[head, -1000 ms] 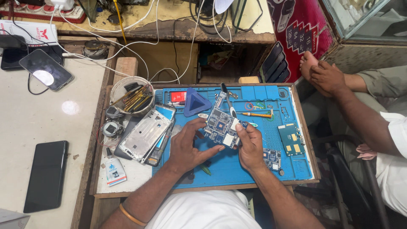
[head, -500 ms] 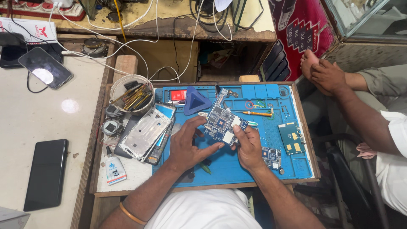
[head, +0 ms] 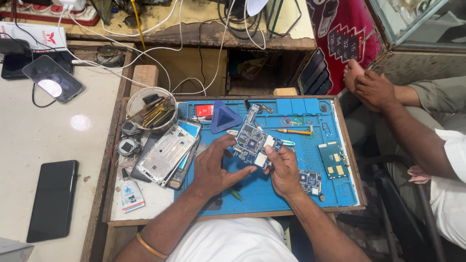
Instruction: The person holds a small blue circuit board and rotates it to view different sides. They use a pair of tweezers to point at specific components on the board while continuing to turn it over in their hands.
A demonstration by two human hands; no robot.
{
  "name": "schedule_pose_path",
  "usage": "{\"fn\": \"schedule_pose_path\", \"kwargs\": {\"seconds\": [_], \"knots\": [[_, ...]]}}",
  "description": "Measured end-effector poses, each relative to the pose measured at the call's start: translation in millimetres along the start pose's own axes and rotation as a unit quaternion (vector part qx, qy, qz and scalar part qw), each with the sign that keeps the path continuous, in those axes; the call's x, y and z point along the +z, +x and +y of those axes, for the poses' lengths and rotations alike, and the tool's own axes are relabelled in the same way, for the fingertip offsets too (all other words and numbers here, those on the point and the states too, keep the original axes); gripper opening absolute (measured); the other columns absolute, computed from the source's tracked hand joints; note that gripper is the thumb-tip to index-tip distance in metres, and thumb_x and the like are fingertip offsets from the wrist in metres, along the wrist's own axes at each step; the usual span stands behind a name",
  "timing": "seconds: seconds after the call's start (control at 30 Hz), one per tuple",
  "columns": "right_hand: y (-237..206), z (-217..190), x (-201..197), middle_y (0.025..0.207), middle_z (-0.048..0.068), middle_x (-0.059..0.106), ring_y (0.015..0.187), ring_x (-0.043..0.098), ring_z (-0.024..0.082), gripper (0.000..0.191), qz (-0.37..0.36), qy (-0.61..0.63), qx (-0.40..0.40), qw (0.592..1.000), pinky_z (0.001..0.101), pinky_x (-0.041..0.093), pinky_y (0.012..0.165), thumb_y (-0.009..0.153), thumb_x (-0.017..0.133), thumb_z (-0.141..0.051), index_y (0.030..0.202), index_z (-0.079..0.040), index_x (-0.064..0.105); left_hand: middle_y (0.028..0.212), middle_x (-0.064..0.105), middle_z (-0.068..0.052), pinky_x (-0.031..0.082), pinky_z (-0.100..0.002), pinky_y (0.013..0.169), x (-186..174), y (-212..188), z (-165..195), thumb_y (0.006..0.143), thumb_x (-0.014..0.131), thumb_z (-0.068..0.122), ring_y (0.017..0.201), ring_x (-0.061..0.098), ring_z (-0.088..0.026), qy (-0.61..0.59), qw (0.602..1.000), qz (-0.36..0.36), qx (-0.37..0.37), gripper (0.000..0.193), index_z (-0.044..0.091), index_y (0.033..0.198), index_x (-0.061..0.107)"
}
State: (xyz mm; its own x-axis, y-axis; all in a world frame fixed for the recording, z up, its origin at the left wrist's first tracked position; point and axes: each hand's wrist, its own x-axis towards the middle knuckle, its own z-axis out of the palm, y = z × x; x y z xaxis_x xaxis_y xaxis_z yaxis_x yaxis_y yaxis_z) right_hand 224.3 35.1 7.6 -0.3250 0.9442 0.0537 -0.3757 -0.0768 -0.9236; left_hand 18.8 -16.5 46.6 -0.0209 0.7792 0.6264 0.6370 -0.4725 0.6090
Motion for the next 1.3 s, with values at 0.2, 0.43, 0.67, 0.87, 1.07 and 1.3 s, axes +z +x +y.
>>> {"fn": "schedule_pose_path", "kwargs": {"seconds": [0.2, 0.43, 0.67, 0.87, 1.07, 1.3], "knots": [[-1.6, 1.2, 2.9, 0.082, 0.003, 0.071, 0.065, 0.058, 0.004, 0.023, -0.002, 0.018, 0.010, 1.000, 0.0208, 0.046, 0.055, 0.107, 0.059, -0.022, 0.102, -0.004, 0.072, 0.123, 0.069, -0.012, 0.059, -0.030, 0.064, -0.7, -1.8, -1.6, 0.072, 0.093, 0.052, 0.080, 0.072, -0.016, 0.024, 1.000, 0.002, 0.014, 0.079, 0.004, 0.122, 0.055], [-2.6, 0.8, 2.7, 0.081, 0.002, 0.071, 0.065, 0.058, 0.005, 0.023, 0.001, 0.007, 0.015, 1.000, 0.0210, 0.046, 0.054, 0.106, 0.059, -0.022, 0.101, -0.004, 0.072, 0.124, 0.068, -0.013, 0.059, -0.029, 0.064, -1.5, -1.8, -0.3, 0.070, 0.092, 0.052, 0.079, 0.072, -0.016, 0.008, 1.000, 0.000, -0.001, 0.077, 0.005, 0.119, 0.055], [-0.7, 0.6, 0.1, 0.081, 0.003, 0.071, 0.064, 0.059, 0.005, 0.023, -0.001, 0.010, 0.004, 1.000, 0.0209, 0.046, 0.055, 0.106, 0.059, -0.022, 0.100, -0.003, 0.071, 0.125, 0.068, -0.011, 0.060, -0.028, 0.064, -0.2, 0.2, 0.4, 0.070, 0.093, 0.053, 0.079, 0.072, -0.015, 0.001, 1.000, 0.000, -0.007, 0.077, 0.006, 0.119, 0.055], [0.7, 0.1, 1.4, 0.081, 0.004, 0.071, 0.064, 0.060, 0.005, 0.023, 0.004, 0.005, 0.000, 1.000, 0.0210, 0.047, 0.055, 0.107, 0.058, -0.021, 0.099, -0.003, 0.071, 0.125, 0.067, -0.012, 0.061, -0.028, 0.063, -1.1, 1.6, 0.2, 0.070, 0.093, 0.051, 0.079, 0.072, -0.015, -0.006, 1.000, -0.006, -0.010, 0.079, 0.006, 0.122, 0.055], [1.1, -1.9, 2.1, 0.082, 0.004, 0.072, 0.064, 0.060, 0.005, 0.022, 0.014, 0.005, 0.009, 1.000, 0.0206, 0.047, 0.054, 0.106, 0.058, -0.021, 0.099, -0.004, 0.071, 0.127, 0.067, -0.012, 0.061, -0.028, 0.063, -1.1, 2.0, 2.0, 0.071, 0.093, 0.049, 0.079, 0.072, -0.015, -0.007, 1.000, -0.011, -0.024, 0.078, 0.006, 0.124, 0.055], [1.8, -1.4, 1.5, 0.082, 0.003, 0.072, 0.064, 0.060, 0.005, 0.023, 0.015, -0.003, 0.005, 1.000, 0.0199, 0.047, 0.054, 0.106, 0.059, -0.021, 0.099, -0.004, 0.072, 0.127, 0.066, -0.012, 0.062, -0.028, 0.064, -0.3, 2.7, 1.3, 0.072, 0.092, 0.049, 0.080, 0.073, -0.015, -0.012, 0.999, -0.014, -0.028, 0.078, 0.007, 0.127, 0.055]]}}
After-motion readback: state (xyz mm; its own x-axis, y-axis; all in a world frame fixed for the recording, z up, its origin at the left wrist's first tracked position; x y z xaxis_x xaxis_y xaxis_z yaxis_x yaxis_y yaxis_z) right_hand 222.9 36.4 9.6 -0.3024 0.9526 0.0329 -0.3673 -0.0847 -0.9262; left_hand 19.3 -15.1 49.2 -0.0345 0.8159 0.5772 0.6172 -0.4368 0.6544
